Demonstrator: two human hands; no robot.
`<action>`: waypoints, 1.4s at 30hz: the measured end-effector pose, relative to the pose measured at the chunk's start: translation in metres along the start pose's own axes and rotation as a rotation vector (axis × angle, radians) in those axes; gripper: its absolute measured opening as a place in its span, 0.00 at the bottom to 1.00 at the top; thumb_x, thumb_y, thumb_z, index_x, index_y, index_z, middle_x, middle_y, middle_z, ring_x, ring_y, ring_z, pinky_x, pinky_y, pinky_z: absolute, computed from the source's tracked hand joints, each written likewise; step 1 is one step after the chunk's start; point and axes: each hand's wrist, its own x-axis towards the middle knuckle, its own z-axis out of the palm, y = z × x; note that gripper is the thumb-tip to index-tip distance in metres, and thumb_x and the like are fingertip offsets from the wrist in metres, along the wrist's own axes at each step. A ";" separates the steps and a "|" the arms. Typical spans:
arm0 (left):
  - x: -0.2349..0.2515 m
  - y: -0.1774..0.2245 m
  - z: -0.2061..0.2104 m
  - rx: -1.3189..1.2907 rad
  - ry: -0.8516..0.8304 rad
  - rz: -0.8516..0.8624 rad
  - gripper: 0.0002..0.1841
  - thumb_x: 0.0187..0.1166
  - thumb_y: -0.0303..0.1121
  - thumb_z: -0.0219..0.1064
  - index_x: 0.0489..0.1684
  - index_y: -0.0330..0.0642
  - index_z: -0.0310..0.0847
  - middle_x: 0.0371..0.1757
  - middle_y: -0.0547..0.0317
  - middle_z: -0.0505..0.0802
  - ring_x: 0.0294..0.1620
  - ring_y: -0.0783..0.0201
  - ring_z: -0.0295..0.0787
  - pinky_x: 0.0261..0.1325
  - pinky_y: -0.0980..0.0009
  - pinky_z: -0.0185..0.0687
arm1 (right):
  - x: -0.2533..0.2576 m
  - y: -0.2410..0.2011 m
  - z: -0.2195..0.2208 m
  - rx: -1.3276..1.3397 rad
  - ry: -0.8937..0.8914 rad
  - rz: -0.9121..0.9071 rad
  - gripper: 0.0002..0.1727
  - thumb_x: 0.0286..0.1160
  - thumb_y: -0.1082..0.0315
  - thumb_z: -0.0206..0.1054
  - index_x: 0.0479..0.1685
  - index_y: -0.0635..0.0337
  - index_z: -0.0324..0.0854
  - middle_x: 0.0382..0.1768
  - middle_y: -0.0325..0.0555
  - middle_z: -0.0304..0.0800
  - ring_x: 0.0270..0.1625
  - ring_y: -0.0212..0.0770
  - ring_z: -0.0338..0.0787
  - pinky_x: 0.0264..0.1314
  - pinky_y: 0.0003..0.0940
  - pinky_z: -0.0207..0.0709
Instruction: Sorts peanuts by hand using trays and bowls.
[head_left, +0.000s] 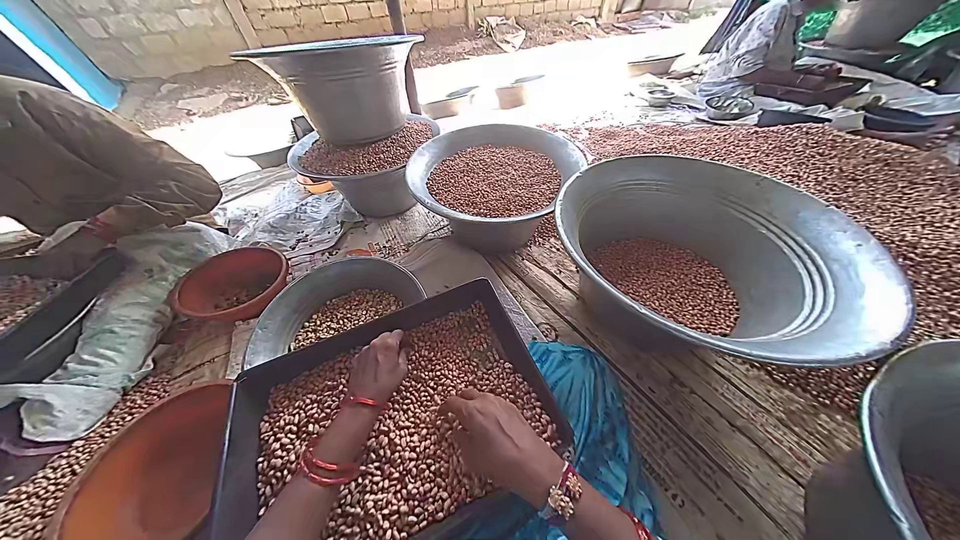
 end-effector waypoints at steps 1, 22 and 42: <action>0.001 -0.002 -0.002 -0.010 -0.013 0.001 0.16 0.84 0.32 0.63 0.62 0.31 0.85 0.61 0.32 0.91 0.65 0.34 0.88 0.66 0.36 0.79 | 0.003 0.006 -0.009 -0.010 0.055 -0.017 0.17 0.84 0.70 0.60 0.67 0.55 0.86 0.61 0.57 0.90 0.62 0.57 0.91 0.62 0.57 0.82; 0.043 0.092 0.002 0.132 -0.018 0.219 0.18 0.91 0.29 0.52 0.68 0.40 0.85 0.60 0.38 0.93 0.63 0.38 0.91 0.64 0.41 0.81 | 0.023 0.052 -0.044 -0.419 0.080 0.111 0.14 0.83 0.79 0.54 0.52 0.75 0.85 0.50 0.68 0.90 0.62 0.66 0.88 0.63 0.56 0.78; -0.066 0.111 0.050 -1.125 -0.841 0.141 0.21 0.81 0.23 0.45 0.64 0.35 0.82 0.18 0.73 0.73 0.14 0.78 0.61 0.19 0.79 0.58 | -0.002 0.116 -0.029 0.843 0.481 0.213 0.13 0.91 0.62 0.56 0.59 0.59 0.80 0.18 0.28 0.67 0.18 0.24 0.62 0.23 0.22 0.57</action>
